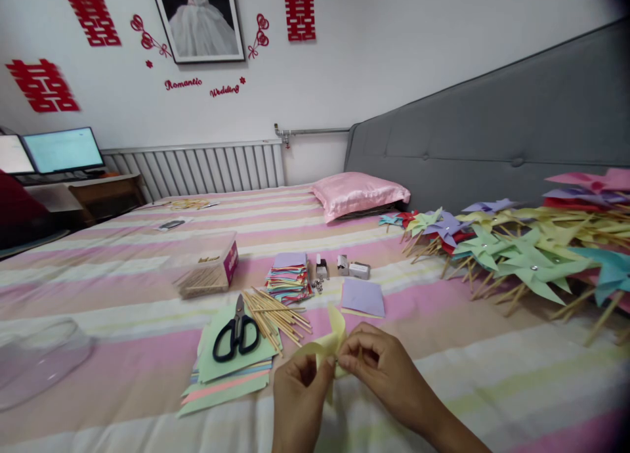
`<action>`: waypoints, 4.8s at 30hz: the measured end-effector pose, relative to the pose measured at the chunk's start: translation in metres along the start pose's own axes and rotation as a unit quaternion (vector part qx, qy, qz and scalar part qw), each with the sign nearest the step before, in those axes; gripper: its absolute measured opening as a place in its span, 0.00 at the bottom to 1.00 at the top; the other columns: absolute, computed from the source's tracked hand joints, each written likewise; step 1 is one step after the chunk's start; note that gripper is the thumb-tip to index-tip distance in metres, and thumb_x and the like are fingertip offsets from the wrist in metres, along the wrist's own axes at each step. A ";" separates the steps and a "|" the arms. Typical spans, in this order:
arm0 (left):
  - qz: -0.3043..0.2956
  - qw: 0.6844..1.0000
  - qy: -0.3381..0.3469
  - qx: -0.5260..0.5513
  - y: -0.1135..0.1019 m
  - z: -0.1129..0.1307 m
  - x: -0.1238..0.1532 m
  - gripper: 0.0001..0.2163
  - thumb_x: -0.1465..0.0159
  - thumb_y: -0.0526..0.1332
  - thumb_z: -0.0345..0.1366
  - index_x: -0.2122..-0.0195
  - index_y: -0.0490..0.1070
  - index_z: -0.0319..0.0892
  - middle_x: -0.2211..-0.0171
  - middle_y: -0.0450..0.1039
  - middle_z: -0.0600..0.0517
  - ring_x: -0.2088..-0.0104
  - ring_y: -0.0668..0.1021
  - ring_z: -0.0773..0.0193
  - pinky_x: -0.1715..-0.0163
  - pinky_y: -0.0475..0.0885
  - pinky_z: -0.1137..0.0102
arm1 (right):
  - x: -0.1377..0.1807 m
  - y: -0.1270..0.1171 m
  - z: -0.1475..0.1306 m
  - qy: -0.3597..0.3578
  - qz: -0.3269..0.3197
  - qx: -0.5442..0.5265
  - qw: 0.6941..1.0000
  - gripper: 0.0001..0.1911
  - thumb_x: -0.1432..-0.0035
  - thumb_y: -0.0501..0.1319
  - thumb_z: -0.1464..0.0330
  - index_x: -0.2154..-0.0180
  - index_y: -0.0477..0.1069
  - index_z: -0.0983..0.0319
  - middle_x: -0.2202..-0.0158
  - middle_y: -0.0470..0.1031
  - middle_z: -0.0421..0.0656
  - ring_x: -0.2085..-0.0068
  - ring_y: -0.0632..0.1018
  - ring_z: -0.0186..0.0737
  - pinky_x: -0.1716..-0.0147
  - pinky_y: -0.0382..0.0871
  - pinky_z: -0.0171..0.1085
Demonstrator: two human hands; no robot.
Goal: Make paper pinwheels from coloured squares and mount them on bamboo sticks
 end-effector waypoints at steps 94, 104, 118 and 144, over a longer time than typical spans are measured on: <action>0.040 0.987 0.055 -0.149 -0.007 -0.011 -0.002 0.15 0.53 0.64 0.45 0.84 0.67 0.39 0.86 0.63 0.55 0.81 0.67 0.66 0.81 0.59 0.73 | 0.003 0.008 0.004 0.057 0.012 -0.177 0.983 0.07 0.51 0.61 0.71 0.68 0.76 0.67 0.72 0.77 0.43 0.67 0.75 0.43 0.66 0.67 0.35; 0.012 0.979 0.039 -0.198 -0.008 -0.013 -0.001 0.16 0.48 0.60 0.47 0.78 0.70 0.36 0.81 0.70 0.50 0.77 0.70 0.63 0.78 0.62 0.71 | 0.002 0.010 0.006 0.069 0.002 -0.191 0.979 0.07 0.52 0.61 0.72 0.69 0.76 0.67 0.73 0.77 0.43 0.67 0.76 0.43 0.67 0.67 0.36; 0.042 0.999 0.012 -0.026 0.003 -0.009 0.002 0.13 0.55 0.67 0.43 0.77 0.73 0.36 0.84 0.71 0.53 0.77 0.74 0.61 0.78 0.66 0.73 | 0.000 0.009 0.005 0.060 0.002 -0.183 0.981 0.07 0.51 0.60 0.73 0.69 0.75 0.67 0.72 0.78 0.43 0.67 0.76 0.43 0.66 0.68 0.36; 0.015 0.995 0.079 -0.065 0.004 0.003 0.004 0.08 0.51 0.63 0.37 0.75 0.75 0.37 0.81 0.74 0.52 0.78 0.73 0.64 0.77 0.65 0.74 | -0.001 0.013 0.015 0.081 -0.001 -0.274 0.958 0.09 0.55 0.65 0.67 0.72 0.74 0.67 0.75 0.77 0.43 0.70 0.75 0.40 0.70 0.66 0.34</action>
Point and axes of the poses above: each hand's wrist, its own x-axis away from the middle knuckle, its own y-axis out of the palm, z = x × y, the point moved 4 cm from there along -x, towards the middle knuckle
